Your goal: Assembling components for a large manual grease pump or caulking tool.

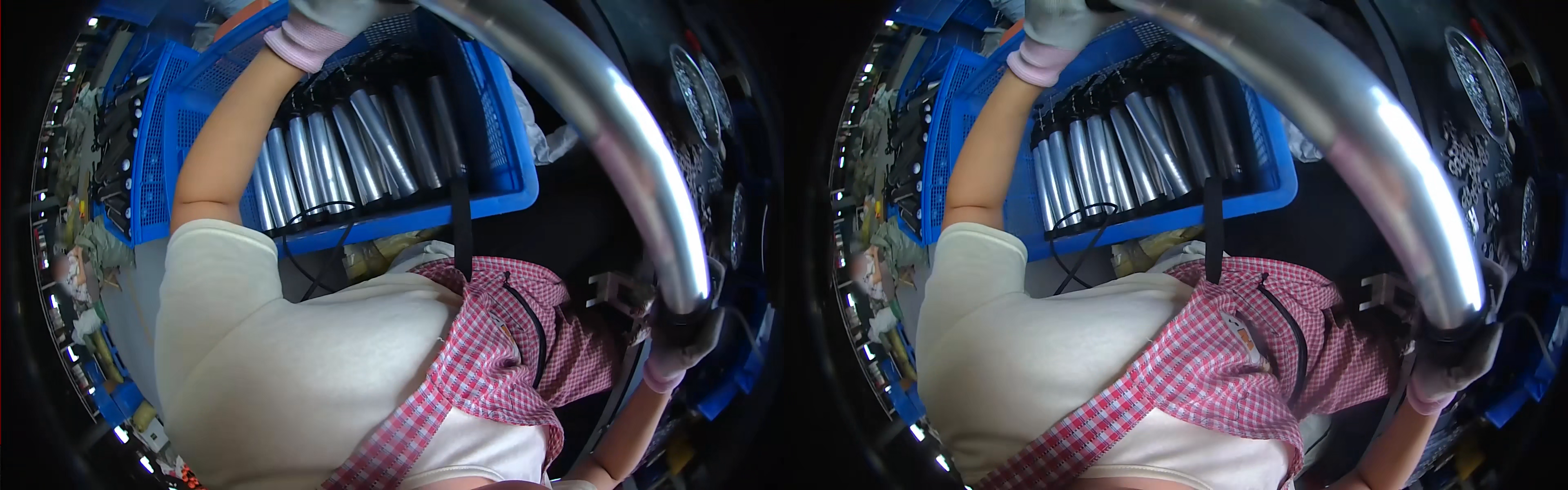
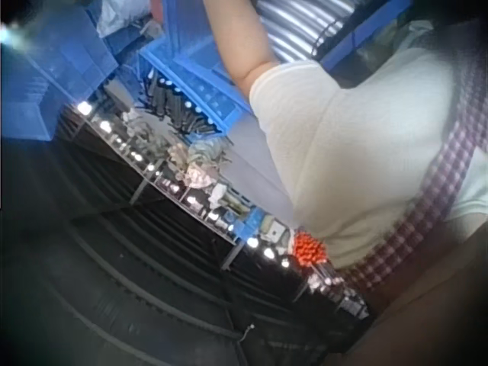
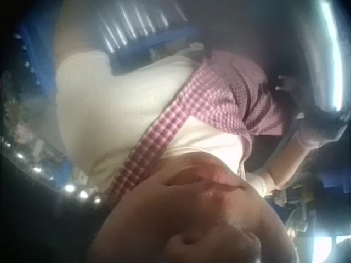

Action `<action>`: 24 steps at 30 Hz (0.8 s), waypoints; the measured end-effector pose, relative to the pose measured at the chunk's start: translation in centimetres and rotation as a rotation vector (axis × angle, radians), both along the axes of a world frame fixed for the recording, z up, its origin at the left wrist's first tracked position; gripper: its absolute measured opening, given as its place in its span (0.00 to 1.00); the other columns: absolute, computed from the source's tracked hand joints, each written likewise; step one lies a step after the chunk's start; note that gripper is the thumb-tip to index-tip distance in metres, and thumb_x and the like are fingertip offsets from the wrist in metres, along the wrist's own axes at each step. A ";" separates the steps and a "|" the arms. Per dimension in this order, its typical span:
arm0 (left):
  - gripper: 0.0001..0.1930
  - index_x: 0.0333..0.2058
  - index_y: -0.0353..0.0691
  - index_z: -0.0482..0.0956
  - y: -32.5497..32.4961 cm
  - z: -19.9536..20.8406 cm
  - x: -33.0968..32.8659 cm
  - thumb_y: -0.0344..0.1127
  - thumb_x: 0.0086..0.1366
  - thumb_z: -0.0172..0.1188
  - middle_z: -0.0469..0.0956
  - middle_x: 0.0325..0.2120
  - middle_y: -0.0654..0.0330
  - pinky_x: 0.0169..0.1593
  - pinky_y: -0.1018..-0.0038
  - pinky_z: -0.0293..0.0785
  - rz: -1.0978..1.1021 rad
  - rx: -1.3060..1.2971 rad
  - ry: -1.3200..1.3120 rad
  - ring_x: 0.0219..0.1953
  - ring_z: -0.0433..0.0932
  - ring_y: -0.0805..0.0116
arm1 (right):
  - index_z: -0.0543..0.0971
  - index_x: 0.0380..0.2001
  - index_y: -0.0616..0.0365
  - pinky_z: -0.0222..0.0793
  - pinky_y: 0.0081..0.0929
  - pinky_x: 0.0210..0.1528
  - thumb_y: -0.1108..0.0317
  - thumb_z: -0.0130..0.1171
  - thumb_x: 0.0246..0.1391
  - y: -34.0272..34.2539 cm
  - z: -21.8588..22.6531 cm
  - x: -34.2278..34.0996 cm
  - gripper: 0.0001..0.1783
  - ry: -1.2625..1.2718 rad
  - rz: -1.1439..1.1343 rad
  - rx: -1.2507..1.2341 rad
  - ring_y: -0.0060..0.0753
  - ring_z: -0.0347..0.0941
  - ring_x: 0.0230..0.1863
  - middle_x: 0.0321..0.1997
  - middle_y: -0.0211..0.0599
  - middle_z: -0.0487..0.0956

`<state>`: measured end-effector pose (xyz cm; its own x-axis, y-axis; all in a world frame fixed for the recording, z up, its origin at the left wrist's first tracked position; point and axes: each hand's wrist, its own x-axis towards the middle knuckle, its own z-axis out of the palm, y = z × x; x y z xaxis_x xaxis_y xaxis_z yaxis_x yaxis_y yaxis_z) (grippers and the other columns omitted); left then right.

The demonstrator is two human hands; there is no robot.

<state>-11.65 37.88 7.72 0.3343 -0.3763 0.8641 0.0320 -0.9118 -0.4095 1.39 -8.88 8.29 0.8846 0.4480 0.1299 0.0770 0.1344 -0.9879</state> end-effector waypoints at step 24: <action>0.59 0.68 0.42 0.31 9.4 -40.4 -14.1 0.39 0.50 0.71 0.51 0.64 0.37 0.67 0.65 0.54 1.106 -1.991 0.305 0.65 0.57 0.45 | 0.68 0.57 0.53 0.67 0.43 0.53 0.65 0.60 0.49 22.1 -14.1 -6.0 0.30 -0.728 0.791 -0.911 0.52 0.68 0.55 0.56 0.50 0.70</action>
